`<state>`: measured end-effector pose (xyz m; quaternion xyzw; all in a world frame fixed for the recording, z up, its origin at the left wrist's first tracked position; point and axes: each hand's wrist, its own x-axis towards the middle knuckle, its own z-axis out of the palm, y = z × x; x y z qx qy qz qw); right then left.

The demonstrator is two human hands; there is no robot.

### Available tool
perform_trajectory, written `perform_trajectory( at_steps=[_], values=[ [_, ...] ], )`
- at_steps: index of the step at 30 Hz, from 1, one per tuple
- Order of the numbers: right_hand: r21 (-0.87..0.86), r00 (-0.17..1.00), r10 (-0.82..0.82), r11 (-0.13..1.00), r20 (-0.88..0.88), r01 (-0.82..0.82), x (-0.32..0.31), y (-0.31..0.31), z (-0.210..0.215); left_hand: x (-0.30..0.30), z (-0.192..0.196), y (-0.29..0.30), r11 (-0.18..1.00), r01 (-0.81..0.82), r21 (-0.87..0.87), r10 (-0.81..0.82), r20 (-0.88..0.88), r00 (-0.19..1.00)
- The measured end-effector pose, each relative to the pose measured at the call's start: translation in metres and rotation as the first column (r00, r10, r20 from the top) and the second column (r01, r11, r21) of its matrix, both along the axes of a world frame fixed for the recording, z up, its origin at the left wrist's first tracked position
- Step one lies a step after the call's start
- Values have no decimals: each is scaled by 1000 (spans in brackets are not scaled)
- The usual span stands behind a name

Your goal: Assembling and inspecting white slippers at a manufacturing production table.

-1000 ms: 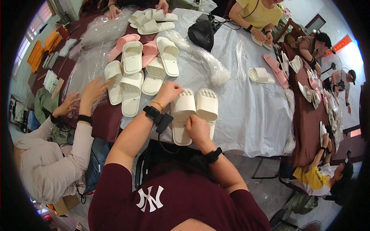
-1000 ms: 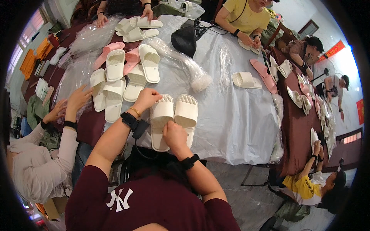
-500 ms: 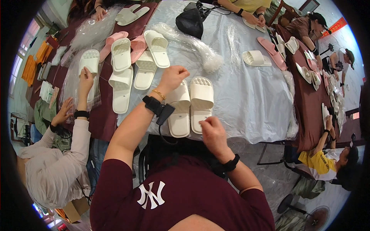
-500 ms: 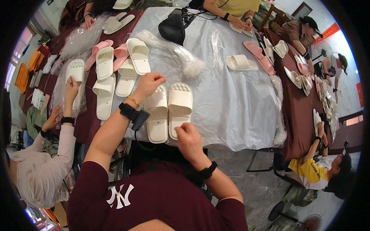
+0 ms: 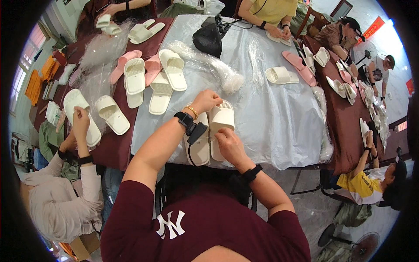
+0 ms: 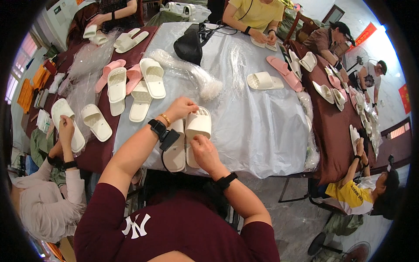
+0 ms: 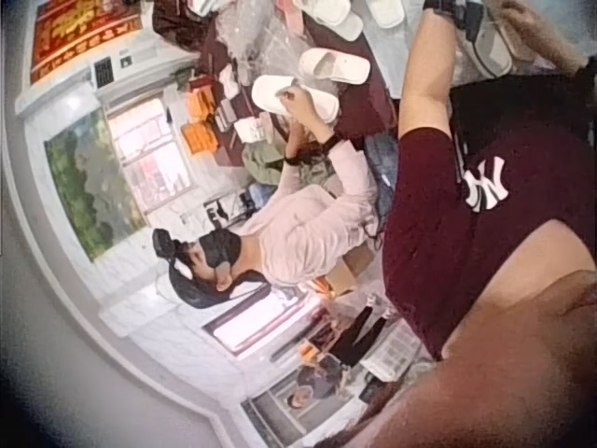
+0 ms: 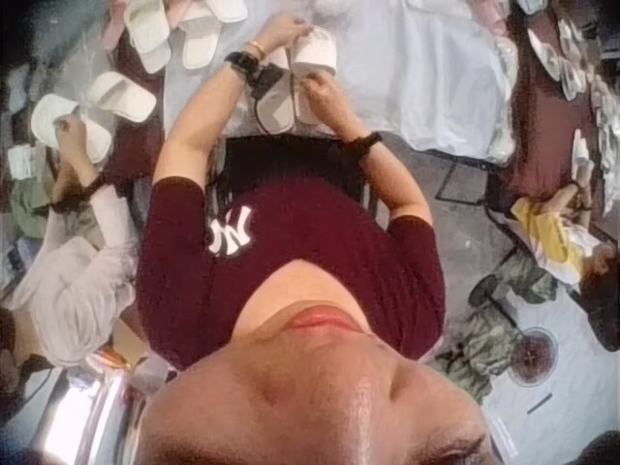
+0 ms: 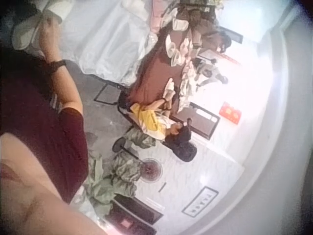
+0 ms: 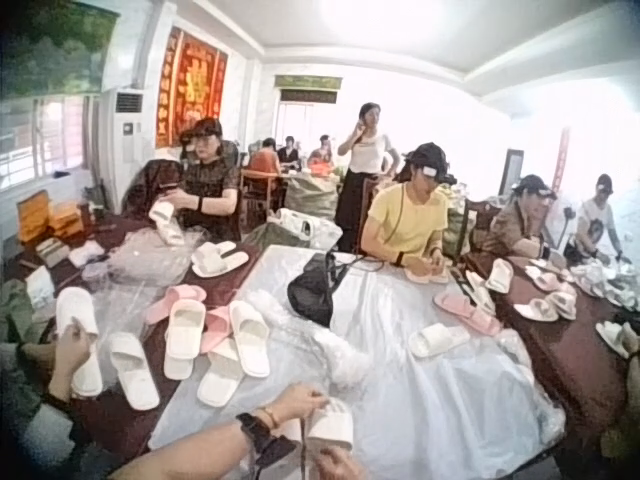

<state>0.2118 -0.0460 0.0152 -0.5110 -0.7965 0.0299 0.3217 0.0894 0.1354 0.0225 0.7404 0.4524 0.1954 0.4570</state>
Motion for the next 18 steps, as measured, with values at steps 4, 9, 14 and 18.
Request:
perform_trajectory(
  at_steps=[4,9,14,18],
  values=[
    [-54,999,26,998,27,-24,10,10,-5,9,-17,12,991,76,-114,-69,69,995],
    [-49,1000,26,998,-2,-26,12,6,-26,16,-20,5,969,163,-187,-153,67,986],
    [-27,999,32,999,19,-32,9,3,-10,13,-9,-4,959,166,-229,-162,35,986],
    [-48,998,37,998,49,-35,14,7,-13,19,-15,-2,958,167,-234,-156,63,986]
  ],
)
